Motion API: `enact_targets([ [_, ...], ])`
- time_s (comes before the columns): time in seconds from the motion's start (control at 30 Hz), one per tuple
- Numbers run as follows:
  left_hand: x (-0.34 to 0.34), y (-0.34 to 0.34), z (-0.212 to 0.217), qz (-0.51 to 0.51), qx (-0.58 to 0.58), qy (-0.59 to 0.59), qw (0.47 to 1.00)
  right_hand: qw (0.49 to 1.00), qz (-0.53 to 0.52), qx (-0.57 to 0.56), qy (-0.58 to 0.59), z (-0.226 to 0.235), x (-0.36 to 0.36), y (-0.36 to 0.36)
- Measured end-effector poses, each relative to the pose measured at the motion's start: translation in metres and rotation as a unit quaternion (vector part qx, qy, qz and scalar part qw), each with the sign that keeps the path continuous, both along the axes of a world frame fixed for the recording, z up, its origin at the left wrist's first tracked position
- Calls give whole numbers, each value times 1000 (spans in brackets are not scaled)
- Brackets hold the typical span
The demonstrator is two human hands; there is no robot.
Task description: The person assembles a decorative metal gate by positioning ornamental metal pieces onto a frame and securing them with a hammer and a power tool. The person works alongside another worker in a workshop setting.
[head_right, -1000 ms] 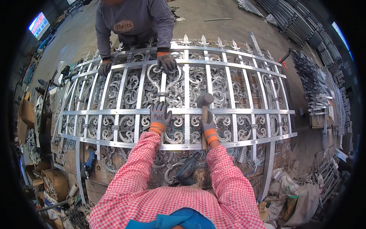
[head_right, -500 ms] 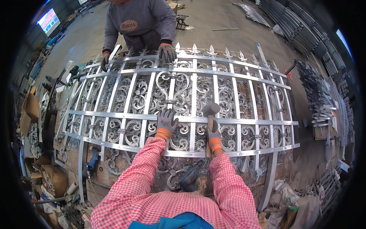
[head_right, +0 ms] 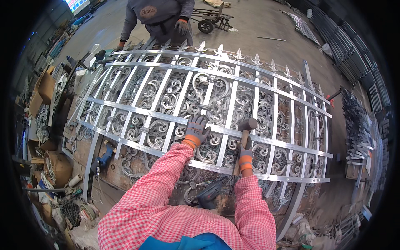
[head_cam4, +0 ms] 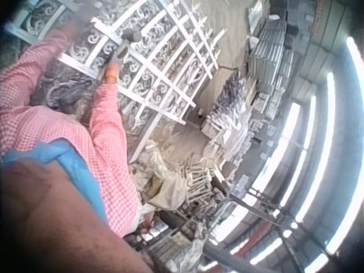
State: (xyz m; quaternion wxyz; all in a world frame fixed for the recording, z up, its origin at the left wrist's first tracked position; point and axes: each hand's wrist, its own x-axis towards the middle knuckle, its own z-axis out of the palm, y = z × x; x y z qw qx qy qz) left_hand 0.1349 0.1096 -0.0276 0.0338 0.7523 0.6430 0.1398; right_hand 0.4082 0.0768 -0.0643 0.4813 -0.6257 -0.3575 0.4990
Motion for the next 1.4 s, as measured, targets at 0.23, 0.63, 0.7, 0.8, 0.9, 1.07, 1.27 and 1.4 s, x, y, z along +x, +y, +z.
enact_targets([
  [0.23, -3, 3, 1, -6, 46, -26, 999, 996, -19, -67, 48, 14, -3, -9],
  [0.63, -78, 64, 3, 0, -109, 50, 993, 981, 33, -145, -122, -40, 27, 2],
  [0.7, -82, 68, -3, -10, -68, 63, 996, 976, 43, -116, -178, -43, 33, 1],
  [0.8, -87, 64, -6, -3, -36, 65, 997, 965, 60, -68, -245, -1, 18, 3],
  [0.9, -74, 67, 18, 14, -116, 64, 991, 969, 19, 16, -247, 18, 11, 17],
  [1.07, -74, 67, 11, 12, -90, 46, 995, 978, 67, -104, -166, 92, -35, 94],
  [1.27, -73, 68, 22, -2, -95, 45, 994, 962, 139, 71, -222, 81, -101, 220],
  [1.4, -77, 66, 17, 11, -108, 61, 992, 835, 193, 86, -508, 69, -139, 234],
])
